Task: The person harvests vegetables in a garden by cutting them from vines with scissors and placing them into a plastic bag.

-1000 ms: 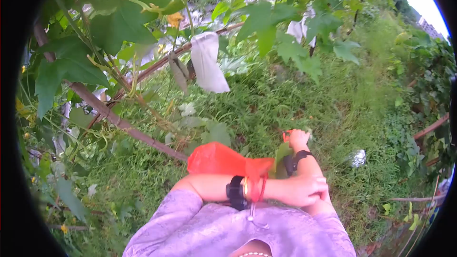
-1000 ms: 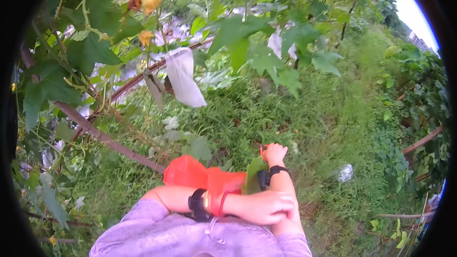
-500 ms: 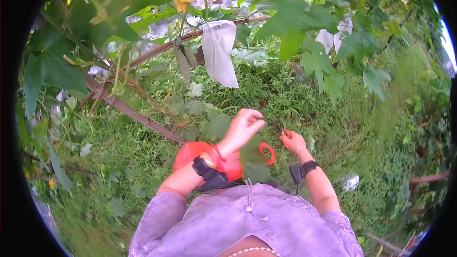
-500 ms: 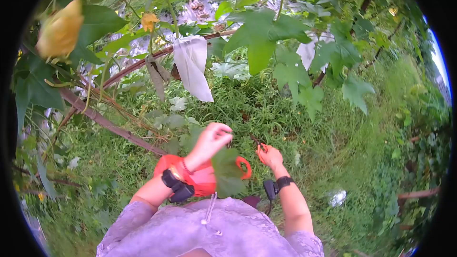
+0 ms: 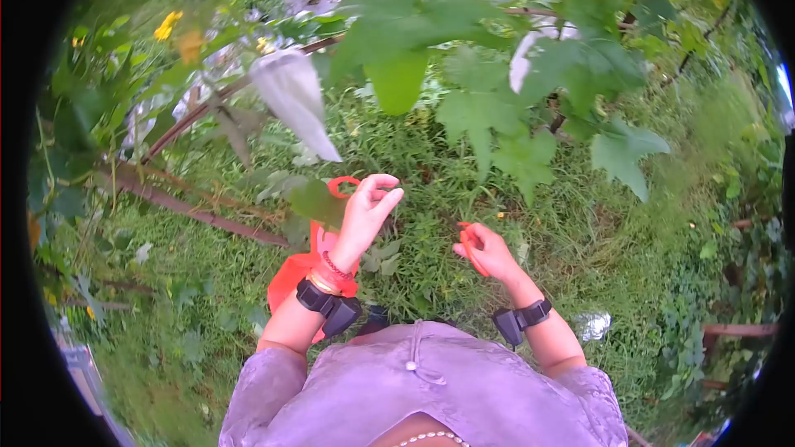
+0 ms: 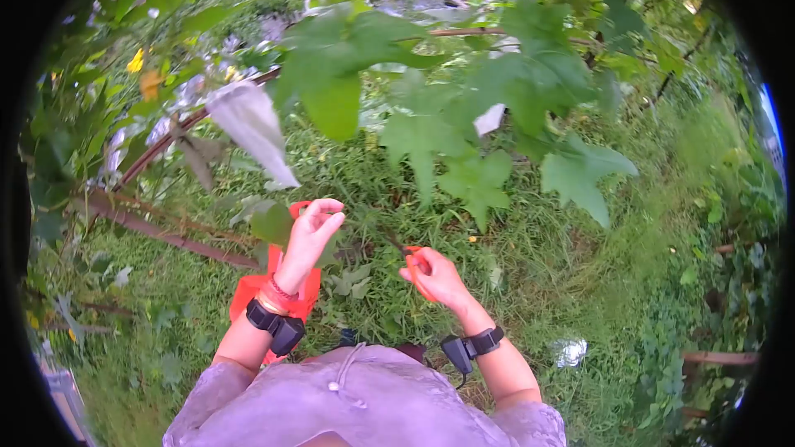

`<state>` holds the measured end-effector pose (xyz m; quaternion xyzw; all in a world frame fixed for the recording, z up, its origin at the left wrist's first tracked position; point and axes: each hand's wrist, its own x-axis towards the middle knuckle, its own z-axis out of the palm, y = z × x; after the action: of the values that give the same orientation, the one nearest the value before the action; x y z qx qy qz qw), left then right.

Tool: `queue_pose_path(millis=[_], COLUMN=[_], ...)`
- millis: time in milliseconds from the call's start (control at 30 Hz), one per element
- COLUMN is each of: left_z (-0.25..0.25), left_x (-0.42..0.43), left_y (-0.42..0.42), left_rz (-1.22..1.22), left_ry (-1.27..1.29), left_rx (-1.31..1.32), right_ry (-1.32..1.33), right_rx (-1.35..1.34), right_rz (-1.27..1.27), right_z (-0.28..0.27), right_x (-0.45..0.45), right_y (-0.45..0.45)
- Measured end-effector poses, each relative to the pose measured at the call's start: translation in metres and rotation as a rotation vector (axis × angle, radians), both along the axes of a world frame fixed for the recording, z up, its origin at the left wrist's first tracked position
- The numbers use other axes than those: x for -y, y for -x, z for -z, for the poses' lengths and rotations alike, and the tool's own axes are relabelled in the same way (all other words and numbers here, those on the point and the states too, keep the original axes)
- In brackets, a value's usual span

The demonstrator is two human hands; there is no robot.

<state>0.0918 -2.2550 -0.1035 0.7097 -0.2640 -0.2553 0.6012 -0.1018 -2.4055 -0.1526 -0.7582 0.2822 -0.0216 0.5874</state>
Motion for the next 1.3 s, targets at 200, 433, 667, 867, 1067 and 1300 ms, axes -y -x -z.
queue_pose_path(millis=[200, 433, 667, 867, 1067, 1300], left_z=[-0.044, -0.101, -0.135, -0.1, -0.079, -0.105], left_x=[0.056, 0.06, 0.096, 0.073, 0.052, 0.032], left_y=[0.019, -0.025, -0.059, -0.085, -0.089, -0.064], left_rz=[-0.004, -0.423, -0.527, -0.212, -0.063, -0.186], left_ry=[0.131, 0.318, -0.061, 0.042, 0.237, 0.364], left_rx=[-0.255, 0.291, 1.322, 0.49, 0.224, 0.537], right_ry=[-0.305, -0.342, -0.392, -0.403, -0.353, -0.353], right_rx=[0.18, 0.379, 0.435, 0.363, 0.32, 0.311], right_rz=[-0.079, -0.1, -0.157, -0.135, -0.203, -0.236], right_z=[-0.051, -0.085, -0.101, -0.116, -0.135, -0.145], right_x=[0.03, 0.044, 0.041, 0.036, 0.024, 0.01], right_y=[0.036, 0.041, -0.005, -0.044, -0.075, -0.101])
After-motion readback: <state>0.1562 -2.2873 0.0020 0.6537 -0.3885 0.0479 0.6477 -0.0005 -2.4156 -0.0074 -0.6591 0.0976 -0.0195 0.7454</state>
